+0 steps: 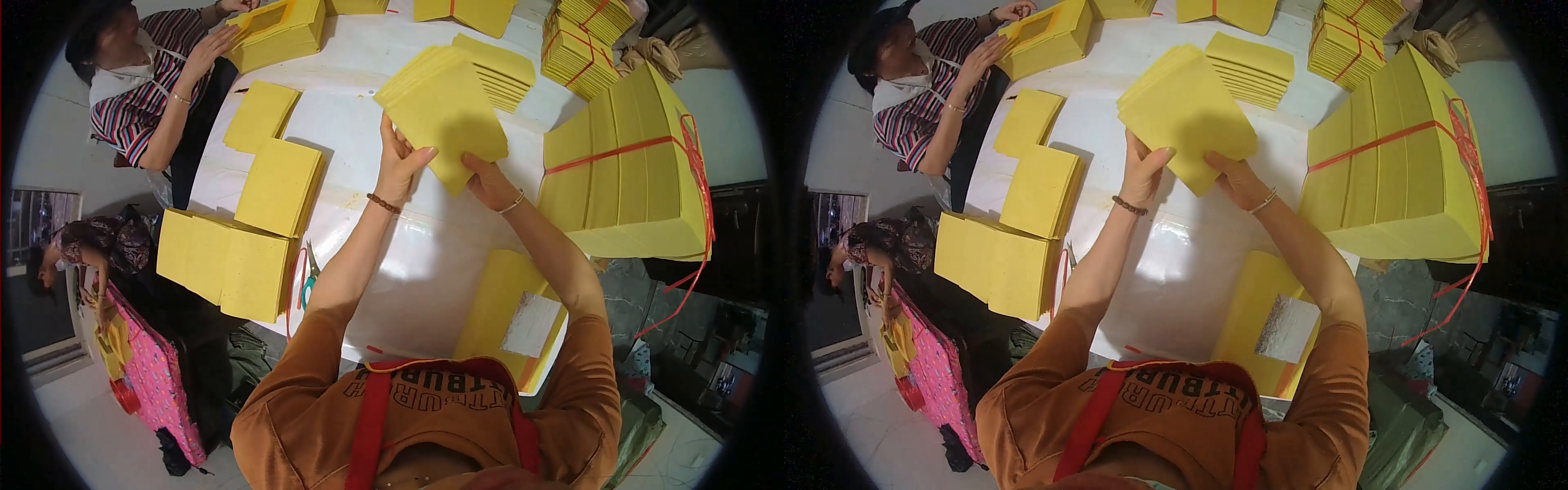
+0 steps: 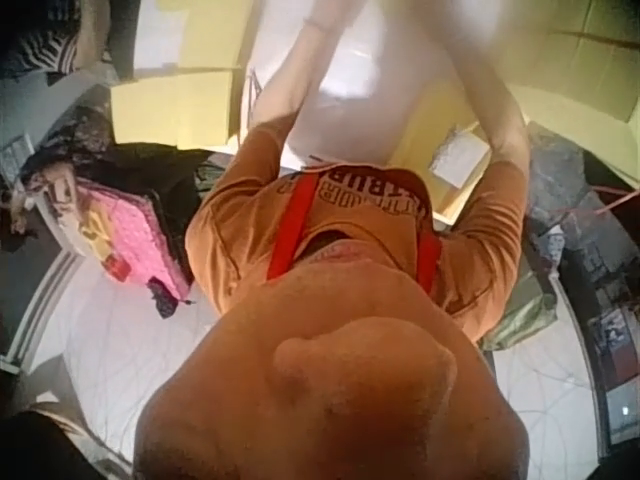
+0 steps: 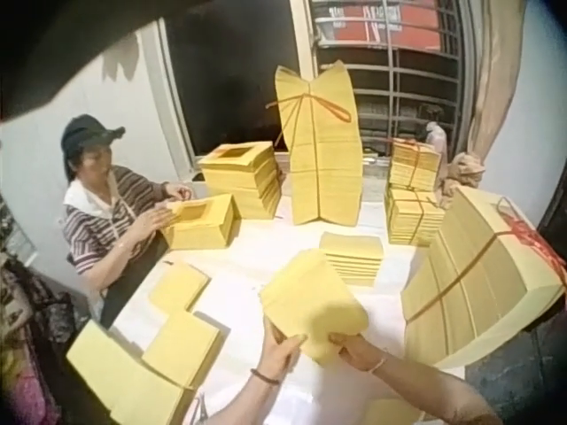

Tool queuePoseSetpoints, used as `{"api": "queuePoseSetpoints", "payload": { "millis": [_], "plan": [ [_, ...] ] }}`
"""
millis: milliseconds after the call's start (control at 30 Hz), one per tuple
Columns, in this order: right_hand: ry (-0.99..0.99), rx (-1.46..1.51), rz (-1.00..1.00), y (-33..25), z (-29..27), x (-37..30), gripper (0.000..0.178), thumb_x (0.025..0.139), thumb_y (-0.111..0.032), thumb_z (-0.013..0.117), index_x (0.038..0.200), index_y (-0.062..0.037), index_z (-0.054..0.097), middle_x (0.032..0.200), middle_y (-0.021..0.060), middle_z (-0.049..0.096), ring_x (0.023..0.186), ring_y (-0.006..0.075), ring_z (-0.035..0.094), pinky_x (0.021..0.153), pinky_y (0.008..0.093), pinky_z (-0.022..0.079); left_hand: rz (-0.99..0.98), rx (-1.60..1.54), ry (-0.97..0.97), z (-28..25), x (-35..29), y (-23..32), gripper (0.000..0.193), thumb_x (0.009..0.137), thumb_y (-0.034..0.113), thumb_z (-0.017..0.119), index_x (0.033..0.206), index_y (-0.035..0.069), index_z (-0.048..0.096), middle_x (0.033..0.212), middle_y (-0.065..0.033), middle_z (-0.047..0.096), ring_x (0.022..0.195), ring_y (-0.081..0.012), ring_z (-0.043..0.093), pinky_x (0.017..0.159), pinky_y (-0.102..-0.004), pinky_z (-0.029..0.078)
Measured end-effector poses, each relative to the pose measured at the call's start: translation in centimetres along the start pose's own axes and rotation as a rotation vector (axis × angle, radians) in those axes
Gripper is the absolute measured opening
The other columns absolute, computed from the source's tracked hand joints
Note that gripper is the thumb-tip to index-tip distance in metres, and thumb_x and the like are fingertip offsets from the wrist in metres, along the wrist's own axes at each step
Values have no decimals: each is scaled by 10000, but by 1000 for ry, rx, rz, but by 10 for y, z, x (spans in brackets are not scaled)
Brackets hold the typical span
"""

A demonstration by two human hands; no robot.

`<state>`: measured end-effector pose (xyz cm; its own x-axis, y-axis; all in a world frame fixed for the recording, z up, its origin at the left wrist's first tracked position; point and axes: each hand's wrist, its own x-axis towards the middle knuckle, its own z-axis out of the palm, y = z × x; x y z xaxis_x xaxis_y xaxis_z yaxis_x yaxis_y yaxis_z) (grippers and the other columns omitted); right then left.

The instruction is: Folding and stacking yellow joss paper sheets into bundles at a workshop table.

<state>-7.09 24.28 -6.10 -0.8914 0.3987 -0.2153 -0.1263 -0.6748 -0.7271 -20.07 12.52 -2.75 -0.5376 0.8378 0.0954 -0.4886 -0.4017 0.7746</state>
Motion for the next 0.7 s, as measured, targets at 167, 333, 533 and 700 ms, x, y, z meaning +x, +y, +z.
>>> {"api": "queuePoseSetpoints", "payload": {
  "millis": [167,333,533,700],
  "plan": [
    [-30,-55,23,12,-21,-5,402,847,-105,603,1216,-106,446,1198,-4,497,1102,140,485,950,301,402,59,202,-59,5,-1,-8,1038,632,169,768,1385,109,56,1298,-122,357,1207,-231,374,996,-381,342],
    [-183,-234,62,11,-34,-8,491,852,-170,602,1286,-112,381,1251,10,463,1168,157,434,995,341,367,69,344,-54,-9,10,-14,987,626,162,776,1357,62,122,1256,-134,389,1181,-227,397,993,-367,344],
    [-81,-710,-244,-16,-39,-8,1126,683,-189,757,1414,-120,-97,1396,95,286,1275,223,302,1062,346,263,-31,448,-103,-36,0,4,1046,616,130,797,1378,41,87,1298,-130,363,1238,-224,344,1017,-370,319],
    [-36,-793,23,-10,-12,9,1159,597,-115,816,1412,-96,-7,1347,84,343,1246,198,333,1030,340,323,-143,579,-230,-54,-2,-19,1222,543,213,854,1398,51,-4,1359,-131,288,1288,-238,266,1057,-374,254]
  ]
}}
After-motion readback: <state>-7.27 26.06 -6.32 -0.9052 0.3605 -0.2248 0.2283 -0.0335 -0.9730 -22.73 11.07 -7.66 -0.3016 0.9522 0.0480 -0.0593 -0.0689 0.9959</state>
